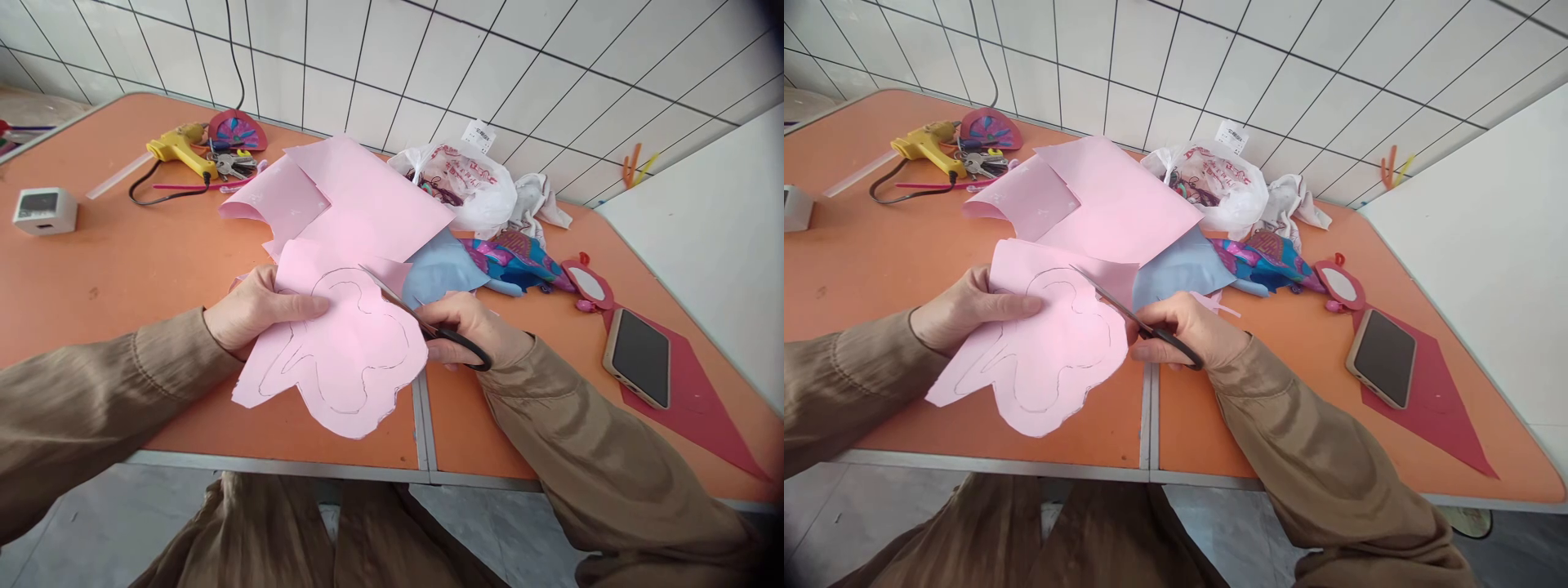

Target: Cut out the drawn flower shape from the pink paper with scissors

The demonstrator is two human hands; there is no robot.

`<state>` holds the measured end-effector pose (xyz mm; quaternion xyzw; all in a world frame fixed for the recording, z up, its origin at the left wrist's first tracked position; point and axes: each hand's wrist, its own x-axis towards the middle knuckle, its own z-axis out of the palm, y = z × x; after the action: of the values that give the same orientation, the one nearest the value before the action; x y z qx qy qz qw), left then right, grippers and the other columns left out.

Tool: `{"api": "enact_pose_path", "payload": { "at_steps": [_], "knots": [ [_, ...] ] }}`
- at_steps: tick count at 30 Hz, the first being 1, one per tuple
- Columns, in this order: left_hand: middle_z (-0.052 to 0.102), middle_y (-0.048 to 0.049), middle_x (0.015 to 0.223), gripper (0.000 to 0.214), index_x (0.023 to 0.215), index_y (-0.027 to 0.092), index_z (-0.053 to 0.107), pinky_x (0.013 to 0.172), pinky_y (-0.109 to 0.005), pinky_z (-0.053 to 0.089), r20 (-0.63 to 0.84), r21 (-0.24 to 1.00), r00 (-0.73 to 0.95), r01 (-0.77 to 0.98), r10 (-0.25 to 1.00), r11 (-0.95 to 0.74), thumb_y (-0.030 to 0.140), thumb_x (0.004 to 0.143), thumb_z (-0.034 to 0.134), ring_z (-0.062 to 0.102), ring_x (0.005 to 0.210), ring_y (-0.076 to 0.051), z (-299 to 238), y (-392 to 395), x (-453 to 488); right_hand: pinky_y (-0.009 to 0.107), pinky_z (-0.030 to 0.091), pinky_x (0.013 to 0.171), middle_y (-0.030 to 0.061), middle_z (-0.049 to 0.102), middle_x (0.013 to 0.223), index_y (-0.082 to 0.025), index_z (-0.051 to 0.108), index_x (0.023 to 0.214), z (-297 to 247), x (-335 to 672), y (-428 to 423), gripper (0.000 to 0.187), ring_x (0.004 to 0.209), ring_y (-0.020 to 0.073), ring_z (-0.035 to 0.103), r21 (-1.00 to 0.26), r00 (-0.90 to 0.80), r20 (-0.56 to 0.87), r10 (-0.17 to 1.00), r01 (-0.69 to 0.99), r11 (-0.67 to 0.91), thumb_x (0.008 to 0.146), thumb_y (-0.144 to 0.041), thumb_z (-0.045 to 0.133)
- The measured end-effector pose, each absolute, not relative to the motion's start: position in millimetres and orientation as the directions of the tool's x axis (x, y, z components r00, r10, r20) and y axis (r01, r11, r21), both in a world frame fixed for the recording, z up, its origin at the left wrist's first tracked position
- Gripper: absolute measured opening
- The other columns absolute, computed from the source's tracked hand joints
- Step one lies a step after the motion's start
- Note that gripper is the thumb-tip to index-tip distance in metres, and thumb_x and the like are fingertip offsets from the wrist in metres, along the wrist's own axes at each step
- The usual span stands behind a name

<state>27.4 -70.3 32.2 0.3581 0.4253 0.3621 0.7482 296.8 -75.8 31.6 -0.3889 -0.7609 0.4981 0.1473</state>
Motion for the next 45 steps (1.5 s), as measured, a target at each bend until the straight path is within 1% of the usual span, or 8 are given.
{"api": "enact_pose_path", "payload": {
  "at_steps": [4, 10, 16, 21, 29, 36, 42, 45],
  "knots": [
    [0.08, -0.0065, 0.077, 0.016, 0.079, 0.015, 0.081, 0.066, -0.03, 0.064, -0.389, 0.839, 0.38, -0.23, 0.839, 0.493, 0.016, 0.064, 0.087, 0.075, 0.066, -0.023, 32, -70, 27, 0.016, 0.034, 0.038, -0.0076, 0.044, 0.049, -0.014, 0.062, 0.077, 32, 297, -76, 0.025, 0.038, 0.0059, 0.047, -0.874, -0.653, -0.166, 0.739, 0.444, 0.197, 0.084, -0.037, 0.067],
    [0.08, -0.0082, 0.08, 0.019, 0.08, 0.016, 0.081, 0.072, -0.037, 0.065, -0.358, 0.833, 0.433, -0.253, 0.828, 0.492, 0.02, 0.064, 0.088, 0.077, 0.074, -0.029, 28, -69, 27, 0.017, 0.035, 0.038, -0.0069, 0.046, 0.049, -0.014, 0.064, 0.079, 32, 297, -75, 0.023, 0.038, 0.0066, 0.047, -0.87, -0.657, -0.174, 0.733, 0.452, 0.199, 0.084, -0.036, 0.066],
    [0.079, -0.0099, 0.078, 0.025, 0.077, 0.015, 0.08, 0.063, -0.033, 0.064, -0.306, 0.846, 0.408, -0.298, 0.86, 0.443, 0.036, 0.066, 0.088, 0.077, 0.073, -0.03, 22, -66, 25, 0.017, 0.035, 0.038, -0.0067, 0.046, 0.05, -0.013, 0.065, 0.08, 29, 296, -76, 0.023, 0.04, 0.0075, 0.049, -0.886, -0.657, -0.193, 0.728, 0.436, 0.159, 0.081, -0.036, 0.067],
    [0.077, -0.005, 0.07, 0.016, 0.071, 0.015, 0.079, 0.056, -0.027, 0.063, -0.324, 0.846, 0.345, -0.311, 0.881, 0.433, 0.027, 0.067, 0.088, 0.074, 0.06, -0.021, 20, -65, 27, 0.017, 0.036, 0.039, -0.007, 0.046, 0.048, -0.013, 0.066, 0.08, 28, 295, -77, 0.024, 0.039, 0.007, 0.047, -0.886, -0.653, -0.179, 0.736, 0.432, 0.167, 0.082, -0.037, 0.066],
    [0.079, -0.0087, 0.078, 0.015, 0.076, 0.014, 0.079, 0.059, -0.03, 0.064, -0.353, 0.837, 0.358, -0.291, 0.864, 0.463, 0.027, 0.071, 0.085, 0.075, 0.063, -0.024, 19, -67, 27, 0.015, 0.035, 0.039, -0.0074, 0.045, 0.049, -0.013, 0.066, 0.079, 23, 296, -76, 0.029, 0.039, 0.0063, 0.049, -0.889, -0.634, -0.205, 0.746, 0.439, 0.128, 0.079, -0.041, 0.071],
    [0.079, -0.0075, 0.074, 0.016, 0.075, 0.013, 0.079, 0.059, -0.028, 0.064, -0.343, 0.815, 0.371, -0.339, 0.863, 0.469, 0.026, 0.07, 0.087, 0.074, 0.062, -0.021, 18, -68, 29, 0.015, 0.029, 0.031, -0.0079, 0.045, 0.045, -0.014, 0.06, 0.072, 7, 297, -68, 0.037, 0.031, 0.0062, 0.046, -0.942, -0.707, -0.106, 0.699, 0.296, 0.157, 0.077, -0.048, 0.074],
    [0.078, -0.0065, 0.07, 0.021, 0.074, 0.016, 0.079, 0.055, -0.029, 0.062, -0.277, 0.888, 0.332, -0.269, 0.902, 0.372, 0.033, 0.068, 0.088, 0.074, 0.06, -0.023, 16, -67, 27, 0.016, 0.032, 0.033, -0.0065, 0.048, 0.047, -0.013, 0.063, 0.077, 10, 295, -70, 0.033, 0.035, 0.0079, 0.049, -0.935, -0.703, -0.143, 0.696, 0.326, 0.138, 0.078, -0.044, 0.072],
    [0.078, -0.0066, 0.071, 0.024, 0.073, 0.016, 0.079, 0.055, -0.031, 0.062, -0.24, 0.922, 0.3, -0.226, 0.923, 0.314, 0.037, 0.066, 0.089, 0.074, 0.06, -0.025, 14, -66, 26, 0.017, 0.031, 0.033, -0.0051, 0.05, 0.047, -0.013, 0.062, 0.075, 11, 294, -70, 0.04, 0.036, 0.0078, 0.047, -0.949, -0.721, -0.121, 0.683, 0.285, 0.133, 0.078, -0.051, 0.072]
  ]
}}
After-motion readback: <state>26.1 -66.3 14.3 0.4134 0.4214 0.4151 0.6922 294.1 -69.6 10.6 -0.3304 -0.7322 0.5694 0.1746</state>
